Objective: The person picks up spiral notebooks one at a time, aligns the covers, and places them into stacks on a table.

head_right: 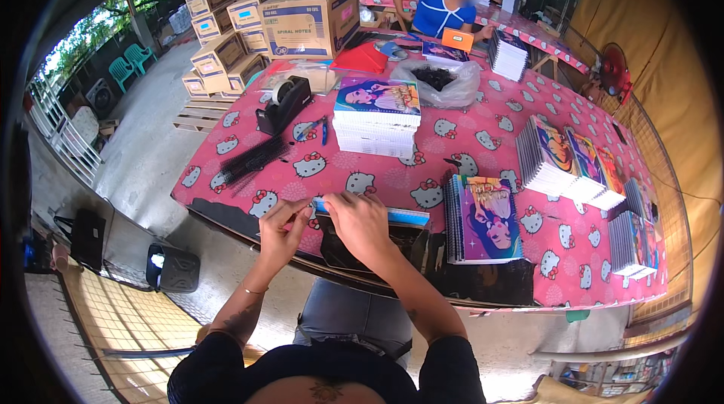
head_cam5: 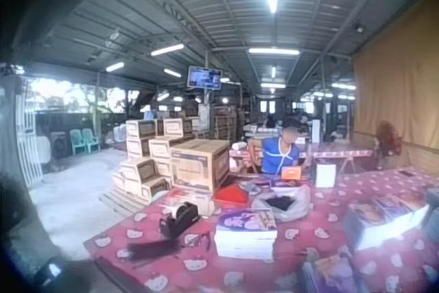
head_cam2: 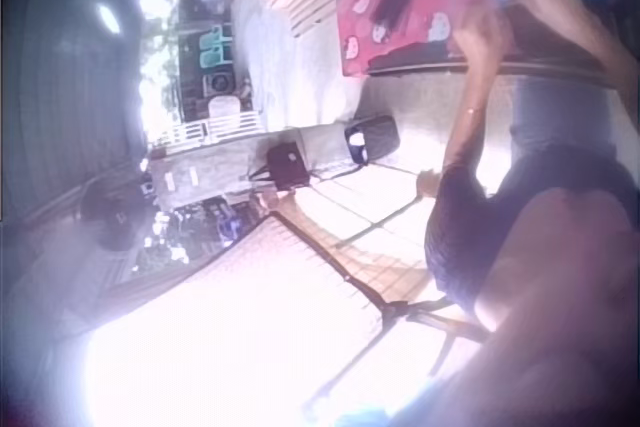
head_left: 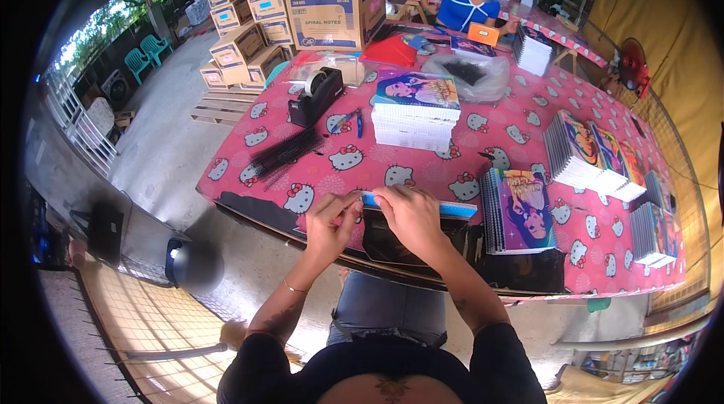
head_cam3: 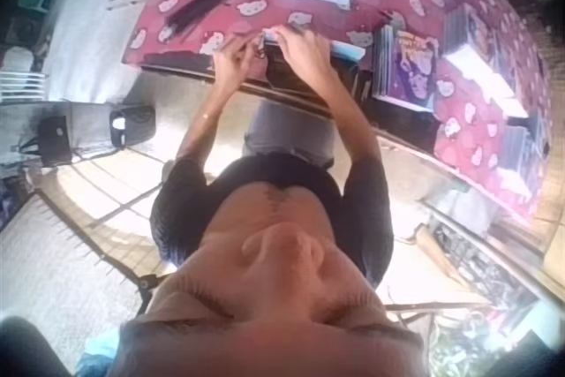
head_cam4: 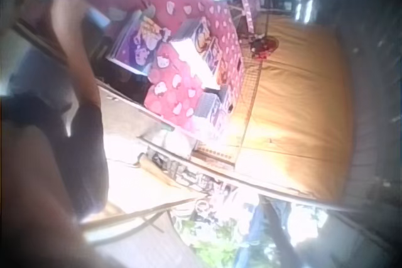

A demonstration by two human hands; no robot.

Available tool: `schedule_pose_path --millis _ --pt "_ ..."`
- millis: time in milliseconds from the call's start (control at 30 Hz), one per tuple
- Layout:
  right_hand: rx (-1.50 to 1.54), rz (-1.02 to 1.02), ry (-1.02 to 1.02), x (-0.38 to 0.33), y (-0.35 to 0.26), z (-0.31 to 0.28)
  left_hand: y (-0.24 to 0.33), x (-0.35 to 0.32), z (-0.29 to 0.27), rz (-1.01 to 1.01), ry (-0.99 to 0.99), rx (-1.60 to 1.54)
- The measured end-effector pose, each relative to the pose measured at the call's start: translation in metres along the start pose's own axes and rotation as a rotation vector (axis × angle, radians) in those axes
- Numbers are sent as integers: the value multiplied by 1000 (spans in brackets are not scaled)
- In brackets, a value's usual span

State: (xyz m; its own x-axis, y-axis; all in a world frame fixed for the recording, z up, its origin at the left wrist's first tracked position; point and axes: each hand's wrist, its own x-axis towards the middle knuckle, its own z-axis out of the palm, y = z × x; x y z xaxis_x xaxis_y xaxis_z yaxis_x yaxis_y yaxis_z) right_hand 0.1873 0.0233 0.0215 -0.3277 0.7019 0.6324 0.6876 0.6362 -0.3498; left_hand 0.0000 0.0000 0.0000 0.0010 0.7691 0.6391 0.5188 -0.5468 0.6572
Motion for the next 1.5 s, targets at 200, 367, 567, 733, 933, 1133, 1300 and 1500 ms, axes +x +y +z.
schedule_pose_path --millis 200,367,567,733,933,1133,1300,1500 --pt "-16 -15 14 3 0 2 -1 13 -10 -178 -139 99" --pt "11 10 -39 1 -1 0 -5 27 -9 -24 -138 73" --pt "55 -60 -106 0 3 -10 -25 43 -24 159 -523 137" --pt "1 -41 -116 -2 8 -19 -5 38 -6 217 -437 480" --pt "-14 33 -149 -2 13 -12 -6 -46 32 293 -259 761" --pt "-23 24 -115 0 12 -14 -4 34 -10 232 -362 366" --pt "-63 -2 -126 -2 4 -13 33 74 -24 89 -817 529" --pt "-14 13 -93 -7 7 -14 21 92 -26 98 -1028 523"
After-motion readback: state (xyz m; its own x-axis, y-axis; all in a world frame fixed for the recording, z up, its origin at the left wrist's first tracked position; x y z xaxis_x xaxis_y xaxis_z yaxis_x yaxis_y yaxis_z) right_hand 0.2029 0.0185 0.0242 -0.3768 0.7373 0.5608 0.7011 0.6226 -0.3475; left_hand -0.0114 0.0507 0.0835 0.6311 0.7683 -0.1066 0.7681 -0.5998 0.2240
